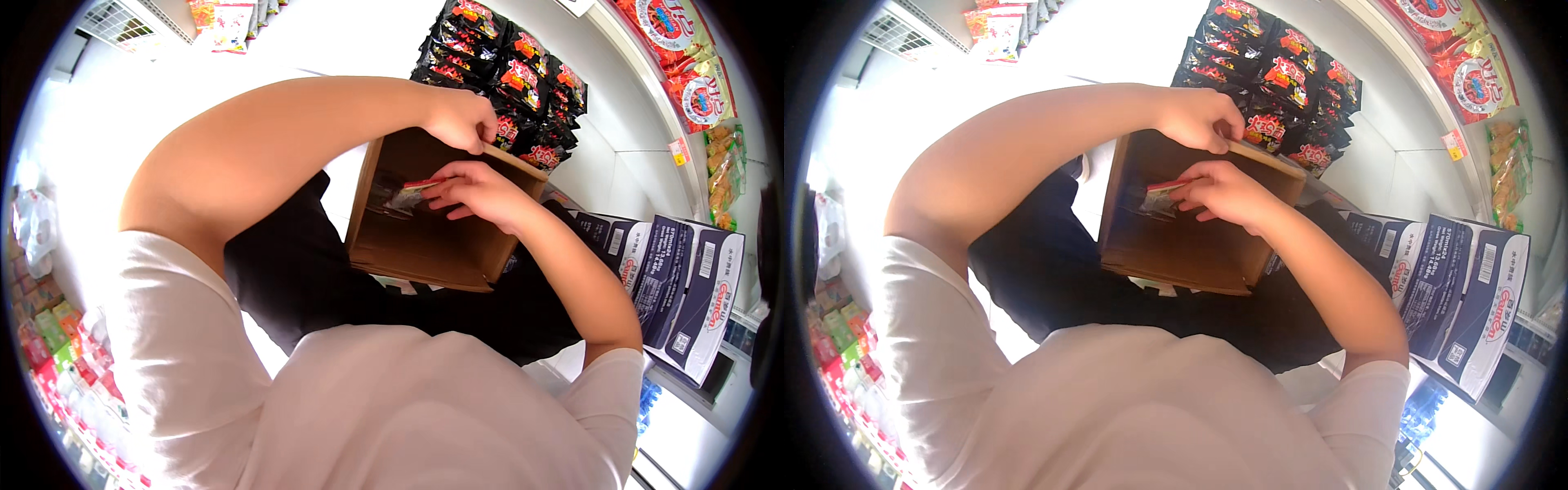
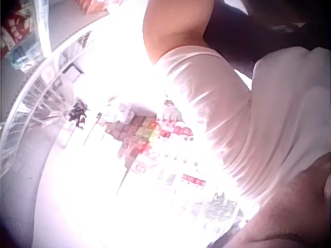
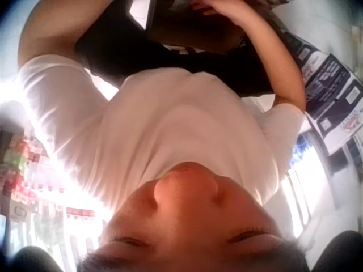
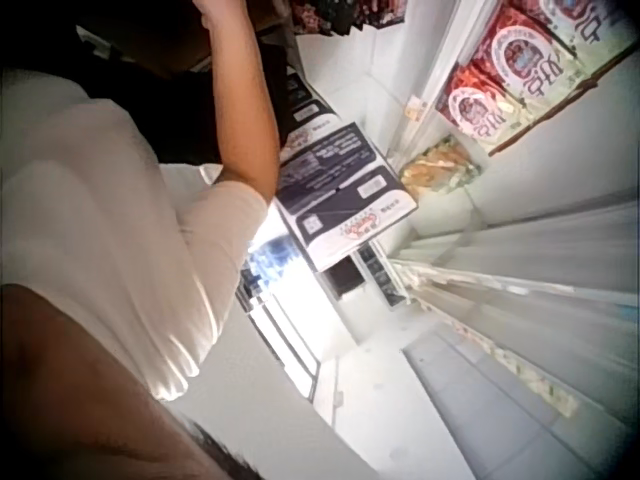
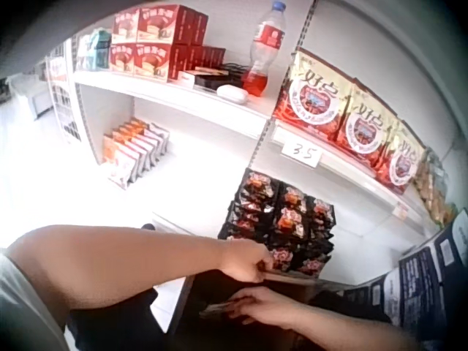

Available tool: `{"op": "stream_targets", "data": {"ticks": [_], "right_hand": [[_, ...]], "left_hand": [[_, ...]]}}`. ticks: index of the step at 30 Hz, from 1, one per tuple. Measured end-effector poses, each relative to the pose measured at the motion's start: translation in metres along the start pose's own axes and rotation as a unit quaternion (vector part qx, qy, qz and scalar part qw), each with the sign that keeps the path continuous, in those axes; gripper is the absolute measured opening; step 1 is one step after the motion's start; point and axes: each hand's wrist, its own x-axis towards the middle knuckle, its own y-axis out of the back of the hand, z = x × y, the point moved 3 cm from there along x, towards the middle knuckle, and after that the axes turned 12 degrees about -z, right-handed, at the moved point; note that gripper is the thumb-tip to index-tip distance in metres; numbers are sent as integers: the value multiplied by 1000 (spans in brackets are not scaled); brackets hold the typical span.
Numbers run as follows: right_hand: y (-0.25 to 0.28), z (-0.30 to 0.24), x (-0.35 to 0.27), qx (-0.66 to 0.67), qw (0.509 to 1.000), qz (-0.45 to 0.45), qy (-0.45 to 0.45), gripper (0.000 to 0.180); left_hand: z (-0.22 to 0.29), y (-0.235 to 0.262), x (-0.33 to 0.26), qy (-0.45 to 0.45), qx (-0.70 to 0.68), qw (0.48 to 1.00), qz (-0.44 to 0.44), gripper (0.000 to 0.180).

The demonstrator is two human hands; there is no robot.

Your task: The person sits on the floor and repeatedly picks up red snack packets from a shelf, then places them into a cardboard box held between their legs. The person continues this process until the box is full.

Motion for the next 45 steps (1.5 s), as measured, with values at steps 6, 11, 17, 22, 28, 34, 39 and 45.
{"op": "stream_targets", "data": {"ticks": [6, 11, 17, 22, 28, 34, 39, 45], "right_hand": [[-6, 32, 65, 164, 984, 48, 45, 51], [-3, 76, 138, 222, 967, 95, 85, 57], [-29, 130, 194, 335, 941, 39, 5, 42], [-16, 109, 174, 142, 987, 66, -42, 39], [60, 139, 213, -220, 905, 343, 122, 39], [37, 167, 257, -248, 947, 141, 145, 35], [53, 182, 263, -246, 955, 153, 65, 34], [57, 91, 203, -615, 781, -94, -57, 38]], "left_hand": [[22, -3, -13, 70, 196, 976, -63, 38], [11, -10, -6, 82, 289, 951, -75, 38], [13, -12, -5, 75, 294, 951, -65, 37], [13, -11, -10, 106, 263, 956, -76, 34], [8, -11, -4, 63, 254, 964, -40, 32], [0, -15, -4, 78, 251, 964, -27, 26], [17, -6, 4, 62, 274, 959, -30, 23], [5, -6, 5, 112, 257, 959, -44, 27]]}}
